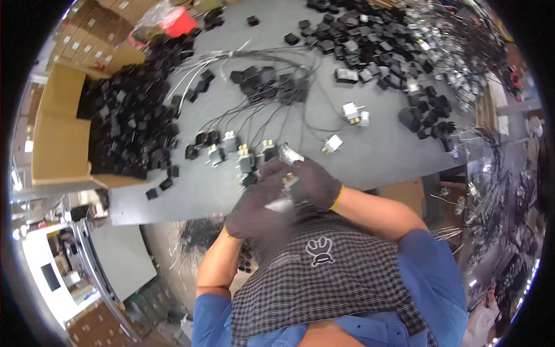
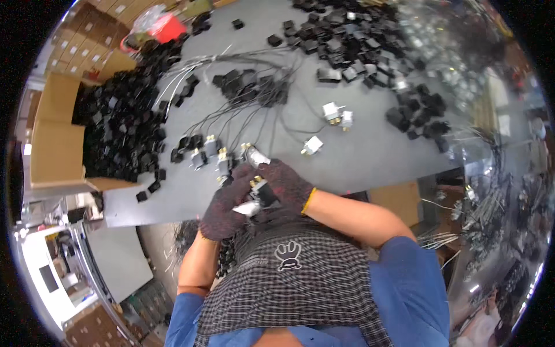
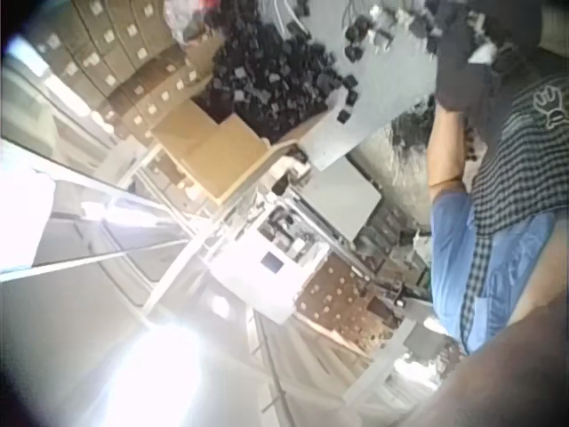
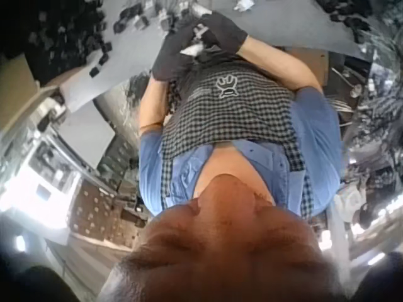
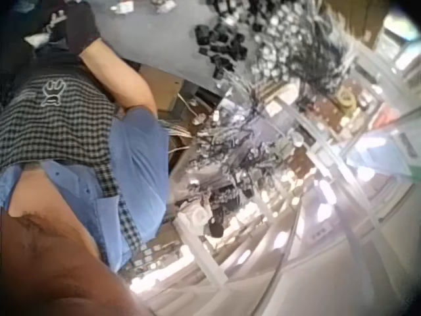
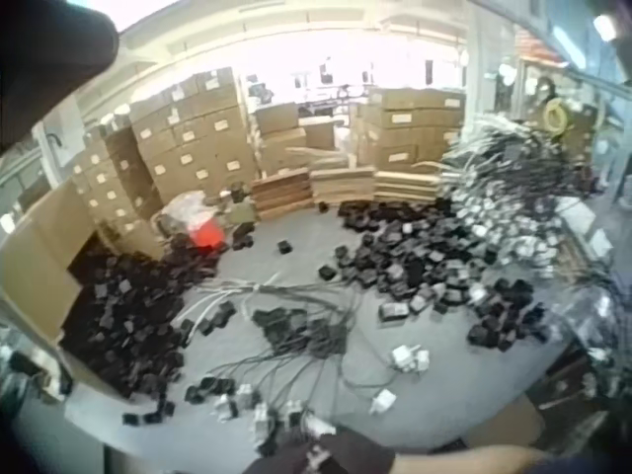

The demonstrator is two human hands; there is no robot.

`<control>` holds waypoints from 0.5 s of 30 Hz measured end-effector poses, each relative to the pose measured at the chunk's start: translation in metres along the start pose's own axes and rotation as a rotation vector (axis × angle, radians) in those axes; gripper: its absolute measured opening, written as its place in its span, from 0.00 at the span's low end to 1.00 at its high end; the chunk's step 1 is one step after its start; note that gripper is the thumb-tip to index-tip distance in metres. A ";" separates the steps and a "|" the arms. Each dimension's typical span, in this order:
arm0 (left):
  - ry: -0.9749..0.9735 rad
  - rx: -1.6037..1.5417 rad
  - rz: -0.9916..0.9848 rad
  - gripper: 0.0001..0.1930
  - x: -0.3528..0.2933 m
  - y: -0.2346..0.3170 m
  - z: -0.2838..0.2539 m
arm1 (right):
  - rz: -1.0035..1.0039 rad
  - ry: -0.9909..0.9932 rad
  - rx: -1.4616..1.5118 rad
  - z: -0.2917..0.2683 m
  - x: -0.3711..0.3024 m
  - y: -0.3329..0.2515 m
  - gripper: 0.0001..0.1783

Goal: The person assembles and organizes small electronic components with attached wires by hand at a production workbench.

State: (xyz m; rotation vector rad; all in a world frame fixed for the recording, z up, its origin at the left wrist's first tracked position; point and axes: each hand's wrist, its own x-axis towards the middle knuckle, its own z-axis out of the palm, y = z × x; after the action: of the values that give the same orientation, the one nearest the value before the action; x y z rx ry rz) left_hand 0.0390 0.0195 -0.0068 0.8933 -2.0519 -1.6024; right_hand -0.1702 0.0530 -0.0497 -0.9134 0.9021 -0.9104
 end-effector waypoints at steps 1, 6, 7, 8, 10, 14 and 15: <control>0.016 -0.096 -0.184 0.32 -0.001 -0.002 -0.002 | -0.113 0.105 -0.309 -0.008 0.006 0.007 0.24; 0.404 -0.372 -0.460 0.26 0.009 -0.029 -0.065 | -0.321 0.644 0.130 -0.061 -0.028 -0.039 0.22; 0.485 -0.383 -0.454 0.24 0.004 -0.050 -0.074 | -0.460 0.733 0.108 -0.087 -0.028 -0.038 0.19; 0.540 -0.350 -0.478 0.24 -0.002 -0.071 -0.082 | -0.449 0.895 0.077 -0.113 -0.021 -0.044 0.17; 0.662 -0.073 -0.360 0.24 -0.005 -0.087 -0.068 | -0.436 1.111 -0.599 -0.169 -0.015 -0.048 0.16; 0.784 0.438 0.032 0.28 0.002 -0.058 -0.009 | -0.552 1.056 -1.123 -0.236 0.008 -0.044 0.20; 0.736 0.477 0.033 0.30 0.003 -0.053 0.001 | -0.562 1.054 -1.119 -0.238 0.016 -0.047 0.20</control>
State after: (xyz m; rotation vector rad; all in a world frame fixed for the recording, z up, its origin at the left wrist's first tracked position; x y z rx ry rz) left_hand 0.0494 0.0109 -0.0583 1.3461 -1.8723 -0.5935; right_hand -0.3933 -0.0361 -0.0894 -1.7220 2.2561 -1.4207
